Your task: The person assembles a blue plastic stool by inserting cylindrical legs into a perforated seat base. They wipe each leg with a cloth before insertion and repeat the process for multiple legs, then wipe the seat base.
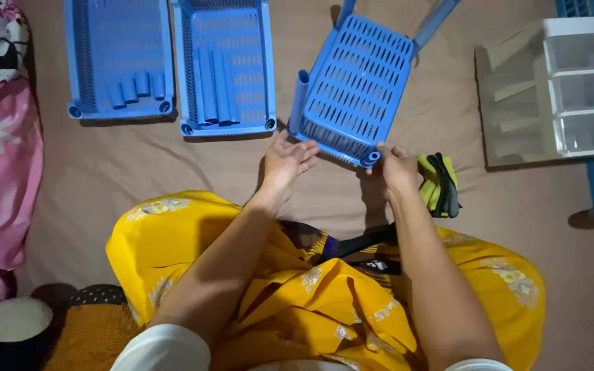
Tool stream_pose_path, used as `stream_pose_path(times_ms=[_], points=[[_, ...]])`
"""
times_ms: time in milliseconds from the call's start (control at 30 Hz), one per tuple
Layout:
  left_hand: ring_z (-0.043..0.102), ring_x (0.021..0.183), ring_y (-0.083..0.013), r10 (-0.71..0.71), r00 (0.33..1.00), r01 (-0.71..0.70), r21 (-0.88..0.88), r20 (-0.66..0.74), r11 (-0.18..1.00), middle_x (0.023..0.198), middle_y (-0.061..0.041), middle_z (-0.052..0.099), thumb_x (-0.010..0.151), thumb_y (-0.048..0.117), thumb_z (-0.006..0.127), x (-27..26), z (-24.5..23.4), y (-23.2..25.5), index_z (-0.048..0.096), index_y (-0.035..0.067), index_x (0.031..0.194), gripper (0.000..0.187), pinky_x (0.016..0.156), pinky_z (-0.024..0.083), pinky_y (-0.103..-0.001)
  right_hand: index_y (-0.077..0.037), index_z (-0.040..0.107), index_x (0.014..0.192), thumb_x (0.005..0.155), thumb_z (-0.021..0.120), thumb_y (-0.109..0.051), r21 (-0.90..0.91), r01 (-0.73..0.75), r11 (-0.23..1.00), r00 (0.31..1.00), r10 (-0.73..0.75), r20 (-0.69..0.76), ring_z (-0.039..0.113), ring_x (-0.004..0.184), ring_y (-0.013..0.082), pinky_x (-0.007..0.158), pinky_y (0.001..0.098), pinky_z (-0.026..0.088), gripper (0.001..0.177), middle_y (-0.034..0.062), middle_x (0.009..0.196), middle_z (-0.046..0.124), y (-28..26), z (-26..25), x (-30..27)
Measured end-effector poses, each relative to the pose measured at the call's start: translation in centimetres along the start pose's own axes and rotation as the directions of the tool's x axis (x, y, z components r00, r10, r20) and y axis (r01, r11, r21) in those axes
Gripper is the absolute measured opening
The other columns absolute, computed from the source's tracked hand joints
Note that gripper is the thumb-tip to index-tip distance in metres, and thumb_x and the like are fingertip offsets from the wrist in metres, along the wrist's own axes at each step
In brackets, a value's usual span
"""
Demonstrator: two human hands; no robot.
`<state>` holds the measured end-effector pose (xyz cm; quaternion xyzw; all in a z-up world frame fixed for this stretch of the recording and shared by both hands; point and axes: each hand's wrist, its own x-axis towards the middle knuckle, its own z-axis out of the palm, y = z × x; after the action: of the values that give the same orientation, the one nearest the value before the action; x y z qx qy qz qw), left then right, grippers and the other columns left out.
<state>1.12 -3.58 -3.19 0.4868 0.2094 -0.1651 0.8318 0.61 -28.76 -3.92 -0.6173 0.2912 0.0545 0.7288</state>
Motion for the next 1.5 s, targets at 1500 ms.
stream_pose_path(times_ms=[1500], points=[[0.075, 0.075, -0.0206, 0.389, 0.853, -0.125, 0.587, -0.348, 0.8, 0.087, -0.014, 0.078, 0.091, 0.02, 0.069, 4.8, -9.9, 12.5, 0.076, 0.002, 0.107, 0.025, 0.063, 0.054, -0.031, -0.019, 0.065, 0.132, 0.093, 0.07, -0.023, -0.758, 0.585, 0.289, 0.8, -0.36, 0.48, 0.069, 0.096, 0.0365, 0.079, 0.0486, 0.056, 0.039, 0.0146, 0.111, 0.066, -0.3, 21.6, -7.6]])
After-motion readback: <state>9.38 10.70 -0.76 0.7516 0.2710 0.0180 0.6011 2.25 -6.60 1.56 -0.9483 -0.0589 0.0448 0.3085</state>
